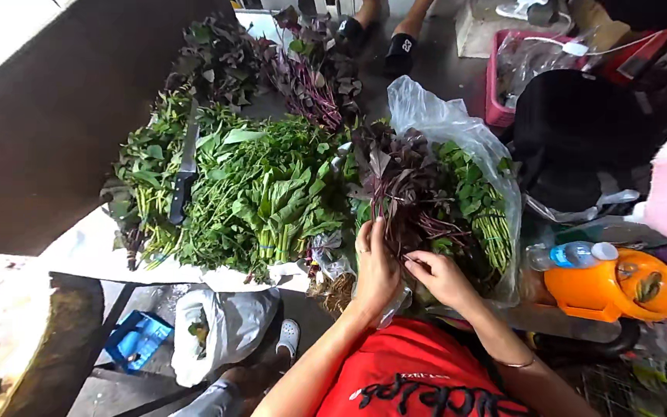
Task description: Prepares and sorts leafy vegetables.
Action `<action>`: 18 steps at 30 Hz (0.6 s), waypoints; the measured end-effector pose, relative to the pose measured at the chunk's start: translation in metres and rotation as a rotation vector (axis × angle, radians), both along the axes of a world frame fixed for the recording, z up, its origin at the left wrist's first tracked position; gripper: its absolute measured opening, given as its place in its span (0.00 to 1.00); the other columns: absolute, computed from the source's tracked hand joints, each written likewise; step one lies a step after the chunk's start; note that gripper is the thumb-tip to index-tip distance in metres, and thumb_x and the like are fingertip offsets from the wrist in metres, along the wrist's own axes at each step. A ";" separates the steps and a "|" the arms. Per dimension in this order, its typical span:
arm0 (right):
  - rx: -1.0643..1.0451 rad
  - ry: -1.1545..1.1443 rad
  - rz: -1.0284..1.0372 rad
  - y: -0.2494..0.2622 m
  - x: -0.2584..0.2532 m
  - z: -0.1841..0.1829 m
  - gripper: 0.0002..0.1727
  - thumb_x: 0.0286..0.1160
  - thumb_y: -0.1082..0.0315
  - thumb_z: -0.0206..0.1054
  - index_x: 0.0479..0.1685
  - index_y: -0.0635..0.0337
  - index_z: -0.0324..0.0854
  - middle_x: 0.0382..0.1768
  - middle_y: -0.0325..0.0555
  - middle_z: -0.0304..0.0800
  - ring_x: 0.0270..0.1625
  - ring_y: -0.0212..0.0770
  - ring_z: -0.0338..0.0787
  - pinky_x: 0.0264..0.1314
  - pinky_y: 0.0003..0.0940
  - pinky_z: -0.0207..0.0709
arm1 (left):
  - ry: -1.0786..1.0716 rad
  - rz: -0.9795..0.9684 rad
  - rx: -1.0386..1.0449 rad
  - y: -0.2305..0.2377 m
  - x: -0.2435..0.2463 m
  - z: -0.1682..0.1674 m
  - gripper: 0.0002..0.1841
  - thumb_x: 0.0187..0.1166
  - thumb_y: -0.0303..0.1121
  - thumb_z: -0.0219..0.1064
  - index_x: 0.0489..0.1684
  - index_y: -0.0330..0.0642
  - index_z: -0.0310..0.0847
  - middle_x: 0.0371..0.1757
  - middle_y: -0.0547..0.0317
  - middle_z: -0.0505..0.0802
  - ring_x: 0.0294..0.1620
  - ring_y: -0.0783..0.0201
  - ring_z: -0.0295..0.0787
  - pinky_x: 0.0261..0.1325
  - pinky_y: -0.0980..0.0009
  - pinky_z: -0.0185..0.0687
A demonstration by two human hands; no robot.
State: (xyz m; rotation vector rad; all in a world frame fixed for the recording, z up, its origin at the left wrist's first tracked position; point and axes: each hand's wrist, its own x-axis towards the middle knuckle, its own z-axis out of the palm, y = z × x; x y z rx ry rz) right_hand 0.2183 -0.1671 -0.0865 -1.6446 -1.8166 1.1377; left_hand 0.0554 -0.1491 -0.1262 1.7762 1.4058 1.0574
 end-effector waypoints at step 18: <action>-0.081 0.086 -0.013 -0.003 0.004 -0.001 0.18 0.89 0.65 0.57 0.59 0.67 0.88 0.35 0.45 0.92 0.35 0.29 0.88 0.47 0.26 0.82 | -1.102 0.208 -0.828 0.020 0.012 0.028 0.12 0.94 0.27 0.45 0.67 0.32 0.65 0.45 0.45 0.91 0.43 0.55 0.94 0.51 0.61 0.89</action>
